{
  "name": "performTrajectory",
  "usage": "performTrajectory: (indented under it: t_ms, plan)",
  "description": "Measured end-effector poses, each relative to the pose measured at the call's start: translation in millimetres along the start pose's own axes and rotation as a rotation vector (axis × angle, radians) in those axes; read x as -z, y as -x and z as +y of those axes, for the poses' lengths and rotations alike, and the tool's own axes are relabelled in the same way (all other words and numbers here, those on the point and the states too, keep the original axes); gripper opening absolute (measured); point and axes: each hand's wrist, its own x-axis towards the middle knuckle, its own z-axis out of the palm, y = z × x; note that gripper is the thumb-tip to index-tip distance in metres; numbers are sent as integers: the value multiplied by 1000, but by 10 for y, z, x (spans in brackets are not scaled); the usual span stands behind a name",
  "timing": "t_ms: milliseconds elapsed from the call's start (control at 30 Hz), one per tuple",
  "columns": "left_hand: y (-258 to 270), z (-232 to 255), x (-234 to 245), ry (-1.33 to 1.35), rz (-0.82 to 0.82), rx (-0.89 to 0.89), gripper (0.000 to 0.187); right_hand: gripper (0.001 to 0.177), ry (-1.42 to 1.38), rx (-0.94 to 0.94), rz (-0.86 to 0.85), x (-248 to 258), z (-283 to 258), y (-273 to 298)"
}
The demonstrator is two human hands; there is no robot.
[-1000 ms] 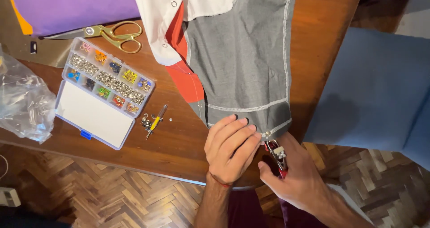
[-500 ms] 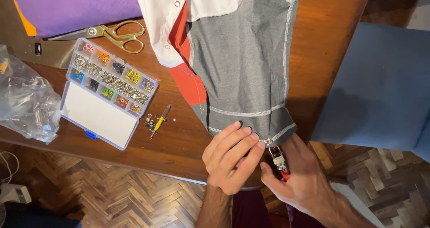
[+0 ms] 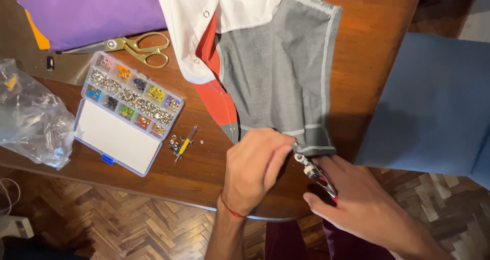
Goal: Attaching metal eyelets to a fabric banner using a hand-held grommet punch tool
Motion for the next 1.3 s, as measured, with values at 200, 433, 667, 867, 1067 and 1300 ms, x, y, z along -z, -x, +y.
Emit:
performTrajectory:
  t_ms: [200,433,667,867,1067,1300]
  plan:
    - [-135,-90,157,62,-57,179,10,27,-72,-419,-191,722,16,45]
    - [-187,22,210,130,-95,469,18,70,-369,205,466,294,-229,-228]
    - [-226,17,326,212,-121,566,24,11,-518,403,260,304,-290,-364]
    - [-245,25,346,230,-117,574,25,16,-488,354,293,154,-94,-430]
    - [-236,-40,423,278,-214,641,26,11,-472,255,258,452,-103,-432]
    - [-161,-82,404,293,-278,596,21,8,-466,173,237,570,-130,-388]
